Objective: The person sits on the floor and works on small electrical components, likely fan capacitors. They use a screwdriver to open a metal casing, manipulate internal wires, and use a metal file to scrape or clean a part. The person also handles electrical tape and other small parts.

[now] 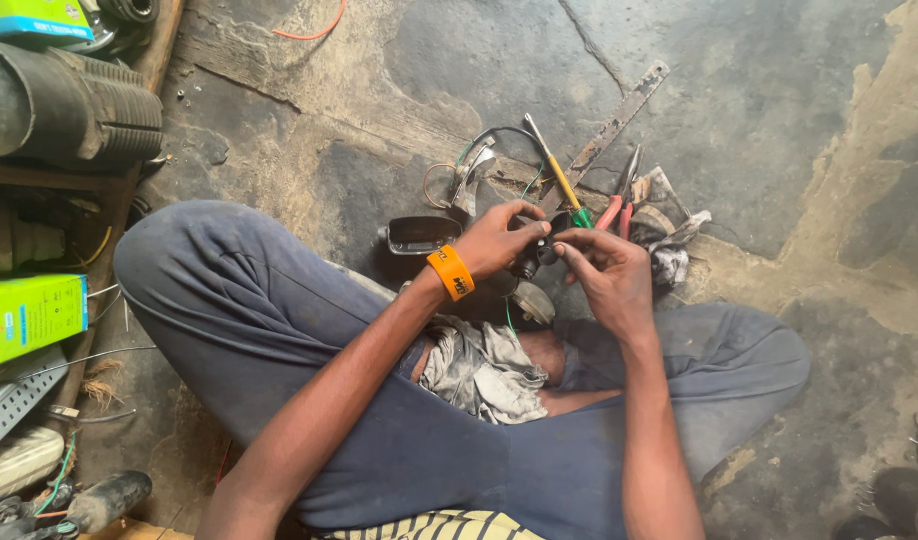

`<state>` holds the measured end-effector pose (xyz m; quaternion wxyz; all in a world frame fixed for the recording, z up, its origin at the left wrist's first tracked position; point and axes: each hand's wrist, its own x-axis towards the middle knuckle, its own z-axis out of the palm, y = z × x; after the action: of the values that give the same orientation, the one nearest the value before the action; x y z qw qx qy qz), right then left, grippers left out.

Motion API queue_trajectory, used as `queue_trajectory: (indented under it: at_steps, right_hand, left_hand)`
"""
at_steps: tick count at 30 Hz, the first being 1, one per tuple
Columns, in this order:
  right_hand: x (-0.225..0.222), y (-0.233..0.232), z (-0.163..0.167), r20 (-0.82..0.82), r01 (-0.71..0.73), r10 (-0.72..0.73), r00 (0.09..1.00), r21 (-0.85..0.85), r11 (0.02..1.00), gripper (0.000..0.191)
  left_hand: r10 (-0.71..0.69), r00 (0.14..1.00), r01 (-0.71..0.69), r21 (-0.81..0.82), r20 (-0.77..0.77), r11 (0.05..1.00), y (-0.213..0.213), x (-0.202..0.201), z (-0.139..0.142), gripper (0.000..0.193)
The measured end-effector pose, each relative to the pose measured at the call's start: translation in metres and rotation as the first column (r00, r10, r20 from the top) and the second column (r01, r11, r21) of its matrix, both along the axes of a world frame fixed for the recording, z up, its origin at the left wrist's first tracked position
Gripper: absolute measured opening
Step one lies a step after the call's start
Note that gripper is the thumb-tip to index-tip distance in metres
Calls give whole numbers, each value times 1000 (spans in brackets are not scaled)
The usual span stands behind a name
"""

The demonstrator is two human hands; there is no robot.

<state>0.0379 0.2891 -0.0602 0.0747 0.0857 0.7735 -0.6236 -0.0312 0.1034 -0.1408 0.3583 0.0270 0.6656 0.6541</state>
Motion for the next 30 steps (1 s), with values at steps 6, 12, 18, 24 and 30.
queue_trajectory:
  at_steps: [6,12,18,24,30]
  right_hand:
    - [1,0,-7,59,51,-45,997,-112,992,15]
    - [4,0,-12,71,27,-14,997,-185,982,16]
    - [1,9,-12,-18,78,-85,996,-232,970,16]
    - [2,7,-2,-46,54,-60,997,-132,990,23]
    - [5,-3,14,24,-35,32,999,134,990,22]
  left_hand:
    - [-10,999,9,31,32,999,0,2,5,36]
    - [-15,998,12,53,54,999,1,5,6,35]
    - [-6,999,8,29,-52,1000,2,3,-8,35]
    - [-8,982,9,3,-189,1000,1,3,-12,33]
    - [5,1000,-5,-39,11,999,-1,5,9,38]
